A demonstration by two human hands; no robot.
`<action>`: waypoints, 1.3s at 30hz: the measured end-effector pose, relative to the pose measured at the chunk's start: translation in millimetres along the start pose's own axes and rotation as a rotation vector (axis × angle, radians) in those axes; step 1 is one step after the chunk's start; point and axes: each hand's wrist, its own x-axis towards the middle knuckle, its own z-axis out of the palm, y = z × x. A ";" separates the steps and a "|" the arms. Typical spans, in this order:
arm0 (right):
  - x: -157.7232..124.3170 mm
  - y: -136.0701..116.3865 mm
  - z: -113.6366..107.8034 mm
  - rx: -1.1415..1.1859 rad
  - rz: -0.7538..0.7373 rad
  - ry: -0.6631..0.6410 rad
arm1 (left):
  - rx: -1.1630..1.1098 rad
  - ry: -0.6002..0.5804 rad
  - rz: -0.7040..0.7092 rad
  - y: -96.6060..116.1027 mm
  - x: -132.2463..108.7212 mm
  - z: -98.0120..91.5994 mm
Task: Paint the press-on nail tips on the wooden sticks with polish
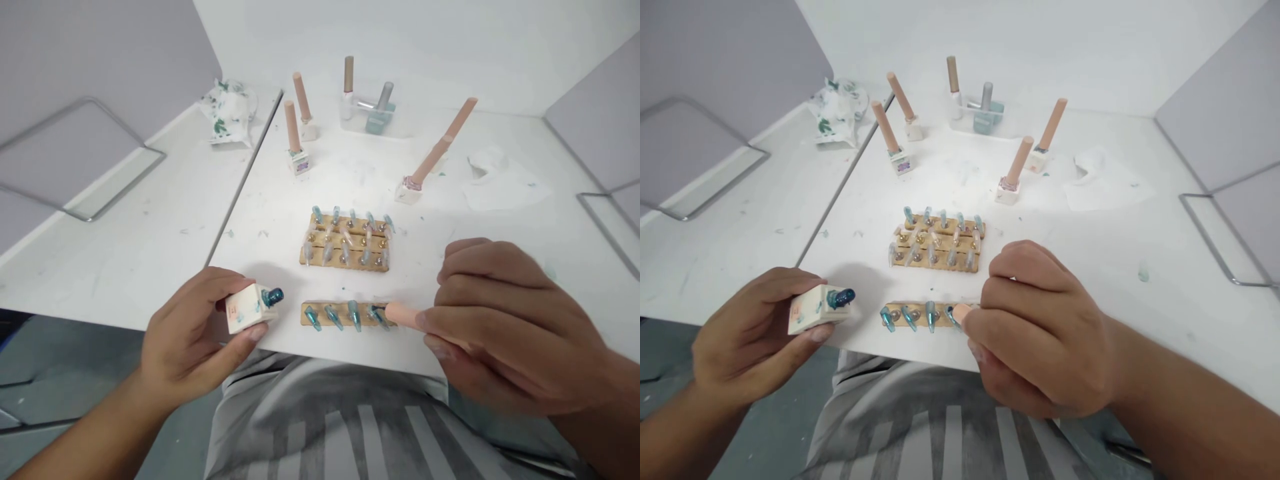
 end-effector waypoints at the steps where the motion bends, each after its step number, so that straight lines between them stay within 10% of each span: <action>1: 0.6 0.4 0.5 0.008 -0.001 -0.003 | -0.001 -0.001 0.003 0.2 0.1 -0.1; 39: -5.8 -1.7 -3.0 0.028 -0.104 -0.026 | -0.024 -0.002 -0.050 -4.9 -3.7 3.7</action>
